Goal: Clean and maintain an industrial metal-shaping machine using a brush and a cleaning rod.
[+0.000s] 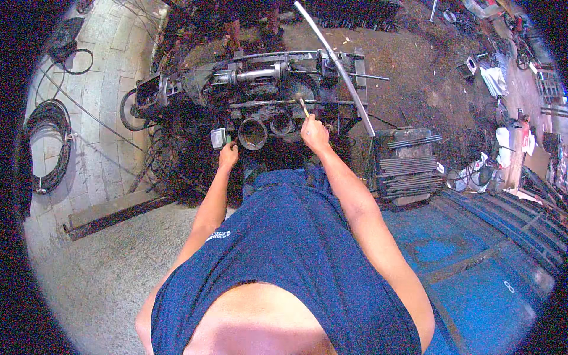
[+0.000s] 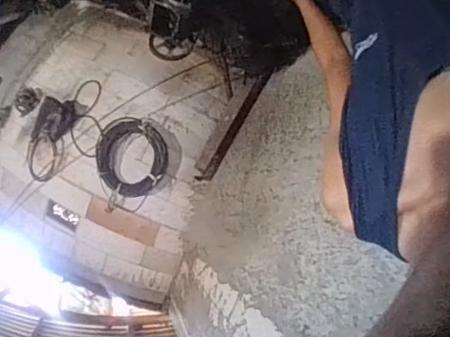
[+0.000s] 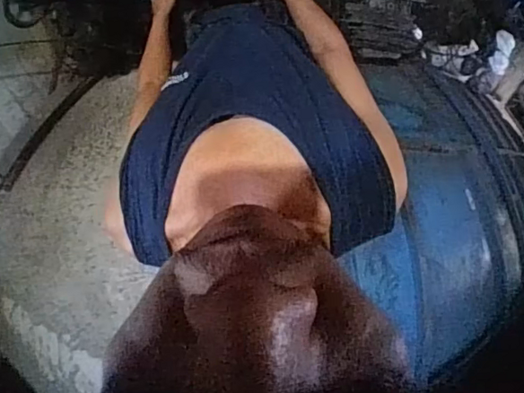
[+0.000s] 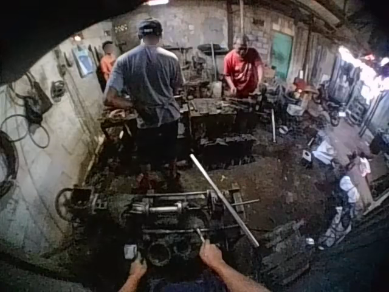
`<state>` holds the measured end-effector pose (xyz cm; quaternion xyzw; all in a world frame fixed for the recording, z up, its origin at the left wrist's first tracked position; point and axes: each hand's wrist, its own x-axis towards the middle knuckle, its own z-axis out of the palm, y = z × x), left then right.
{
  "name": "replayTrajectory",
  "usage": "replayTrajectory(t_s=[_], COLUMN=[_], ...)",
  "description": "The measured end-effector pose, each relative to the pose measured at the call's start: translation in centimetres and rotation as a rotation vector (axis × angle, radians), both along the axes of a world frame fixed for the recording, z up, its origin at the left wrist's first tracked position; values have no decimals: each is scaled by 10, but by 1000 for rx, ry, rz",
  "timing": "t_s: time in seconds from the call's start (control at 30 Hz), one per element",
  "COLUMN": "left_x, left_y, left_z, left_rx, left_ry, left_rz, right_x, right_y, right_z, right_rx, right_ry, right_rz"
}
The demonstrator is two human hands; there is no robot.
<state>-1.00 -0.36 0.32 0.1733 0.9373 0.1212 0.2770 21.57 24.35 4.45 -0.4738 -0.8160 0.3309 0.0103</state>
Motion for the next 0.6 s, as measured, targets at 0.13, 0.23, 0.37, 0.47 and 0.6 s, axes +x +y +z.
replayTrajectory(t_s=[0.13, 0.23, 0.37, 0.47, 0.6], left_x=[0, 3, 1, 1, 3], left_y=[-2, 1, -1, 0, 1], left_z=[-1, 2, 0, -1, 2], left_rx=[57, 41, 37, 30, 19], left_ry=[0, 0, 15, 21, 11], left_rz=[-8, 16, -8, -9, 4], right_x=[0, 0, 0, 1, 1], right_y=[1, 1, 0, 0, 0], right_z=[-2, -1, 4, 4, 3], right_rx=[0, 11, -1, -2, -17], right_ry=[-5, 13, -7, 7, 11], right_rz=[-19, -26, -20, -32, -39])
